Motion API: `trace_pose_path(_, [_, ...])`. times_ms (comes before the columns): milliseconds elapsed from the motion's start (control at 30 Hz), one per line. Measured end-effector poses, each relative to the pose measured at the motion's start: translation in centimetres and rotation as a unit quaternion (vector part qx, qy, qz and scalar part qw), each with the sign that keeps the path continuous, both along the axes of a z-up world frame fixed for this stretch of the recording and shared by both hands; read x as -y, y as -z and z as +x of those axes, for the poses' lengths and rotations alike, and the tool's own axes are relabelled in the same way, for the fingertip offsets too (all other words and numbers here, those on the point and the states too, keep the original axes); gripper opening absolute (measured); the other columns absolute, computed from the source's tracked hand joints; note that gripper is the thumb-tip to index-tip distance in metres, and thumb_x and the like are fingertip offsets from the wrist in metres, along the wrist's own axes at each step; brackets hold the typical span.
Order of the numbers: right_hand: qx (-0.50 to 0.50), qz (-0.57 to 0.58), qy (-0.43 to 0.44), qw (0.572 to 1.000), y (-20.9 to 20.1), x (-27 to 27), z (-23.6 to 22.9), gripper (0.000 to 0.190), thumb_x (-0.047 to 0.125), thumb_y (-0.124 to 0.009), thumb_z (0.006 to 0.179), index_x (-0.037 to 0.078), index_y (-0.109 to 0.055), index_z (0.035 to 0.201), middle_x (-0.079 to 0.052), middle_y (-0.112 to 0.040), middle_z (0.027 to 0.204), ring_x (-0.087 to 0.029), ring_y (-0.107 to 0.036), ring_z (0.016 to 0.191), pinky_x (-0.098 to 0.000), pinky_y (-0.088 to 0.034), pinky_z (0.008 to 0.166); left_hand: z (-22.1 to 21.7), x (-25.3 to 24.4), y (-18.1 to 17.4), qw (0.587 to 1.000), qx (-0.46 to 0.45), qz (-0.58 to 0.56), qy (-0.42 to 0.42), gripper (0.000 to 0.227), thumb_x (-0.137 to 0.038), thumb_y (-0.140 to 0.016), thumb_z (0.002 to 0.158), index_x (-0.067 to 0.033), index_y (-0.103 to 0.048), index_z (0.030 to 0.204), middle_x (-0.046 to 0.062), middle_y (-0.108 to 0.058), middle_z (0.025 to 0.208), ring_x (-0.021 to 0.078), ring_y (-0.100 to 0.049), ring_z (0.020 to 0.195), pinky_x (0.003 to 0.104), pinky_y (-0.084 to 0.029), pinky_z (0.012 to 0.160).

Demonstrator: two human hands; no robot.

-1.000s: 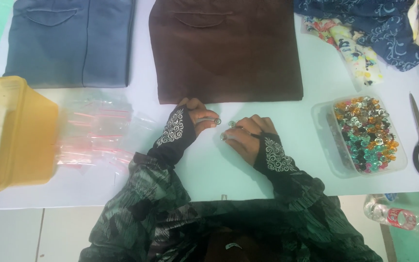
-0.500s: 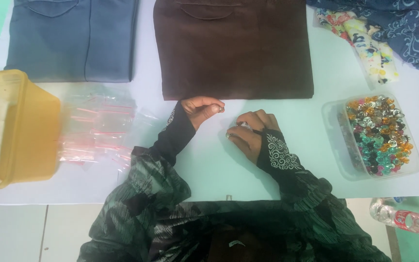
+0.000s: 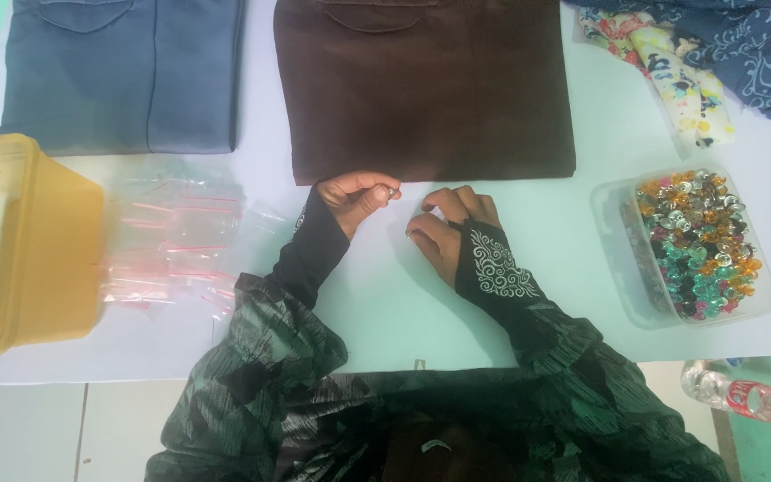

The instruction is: The person is picking up small metal buttons from a table and placing them into a small, clear plastic resealable bag.

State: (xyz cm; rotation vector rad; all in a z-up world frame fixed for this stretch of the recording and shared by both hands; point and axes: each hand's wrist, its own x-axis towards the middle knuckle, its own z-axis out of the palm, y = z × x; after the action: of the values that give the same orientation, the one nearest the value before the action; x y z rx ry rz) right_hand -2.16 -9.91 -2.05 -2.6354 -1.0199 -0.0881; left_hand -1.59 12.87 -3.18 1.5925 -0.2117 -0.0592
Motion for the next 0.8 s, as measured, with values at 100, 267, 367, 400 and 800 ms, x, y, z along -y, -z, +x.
trace_pose_path(100, [0.011, 0.0, 0.02, 1.0, -0.2, -0.2, 0.2, 0.008, 0.028, -0.068, 0.095, 0.022, -0.069, 0.1, 0.004, -0.049, 0.111, -0.018, -0.047, 0.113, -0.0397, -0.04, 0.098, 0.0, 0.2, -0.1, 0.999, 0.035, 0.029, -0.007, 0.026, -0.027, -0.066, 0.101, -0.0057, -0.075, 0.112, 0.011, -0.073, 0.091, 0.0148, -0.067, 0.089, 0.033, -0.057, 0.084])
trace_pose_path(267, [-0.005, -0.017, 0.053, 0.998, 0.0, -0.3, 0.6, 0.009, 0.027, -0.068, 0.095, 0.021, -0.07, 0.102, 0.003, -0.049, 0.109, -0.019, -0.047, 0.113, -0.04, -0.038, 0.098, -0.5, 0.4, -1.0, 0.999, 0.035, 0.027, 0.004, 0.024, -0.028, -0.068, 0.1, -0.0076, -0.075, 0.111, 0.012, -0.075, 0.095, 0.0202, -0.071, 0.096, 0.037, -0.057, 0.09])
trace_pose_path(367, [-0.021, -0.017, 0.067, 0.997, -0.1, -0.1, 0.5, 0.009, 0.027, -0.066, 0.098, 0.022, -0.07, 0.104, 0.002, -0.05, 0.108, -0.019, -0.048, 0.111, -0.0397, -0.037, 0.099, -0.6, 0.7, -1.3, 1.0, 0.019, 0.008, -0.008, 0.021, -0.029, -0.07, 0.099, -0.0114, -0.077, 0.108, 0.009, -0.075, 0.093, 0.0172, -0.07, 0.094, 0.036, -0.056, 0.09])
trace_pose_path(400, [-0.021, -0.017, 0.067, 0.997, 0.0, -0.1, 0.4, 0.009, 0.027, -0.066, 0.098, 0.022, -0.07, 0.104, 0.002, -0.05, 0.108, -0.019, -0.048, 0.111, -0.0397, -0.037, 0.099, -0.7, 0.7, -1.4, 1.0, 0.019, 0.007, -0.008, 0.021, -0.029, -0.07, 0.099, -0.0114, -0.077, 0.108, 0.009, -0.075, 0.093, 0.0172, -0.07, 0.094, 0.036, -0.056, 0.09])
trace_pose_path(800, [0.0, 0.235, 0.021, 0.972, 0.2, 0.1, 0.0, 0.023, 0.032, -0.061, 0.101, 0.021, -0.066, 0.121, 0.001, -0.056, 0.101, -0.02, -0.054, 0.099, -0.0373, -0.038, 0.09, -1.2, 1.4, -1.3, 1.0, -0.004, 0.01, 0.006, 0.023, -0.029, -0.07, 0.098, -0.0098, -0.076, 0.11, 0.014, -0.077, 0.098, 0.0241, -0.072, 0.102, 0.04, -0.055, 0.096])
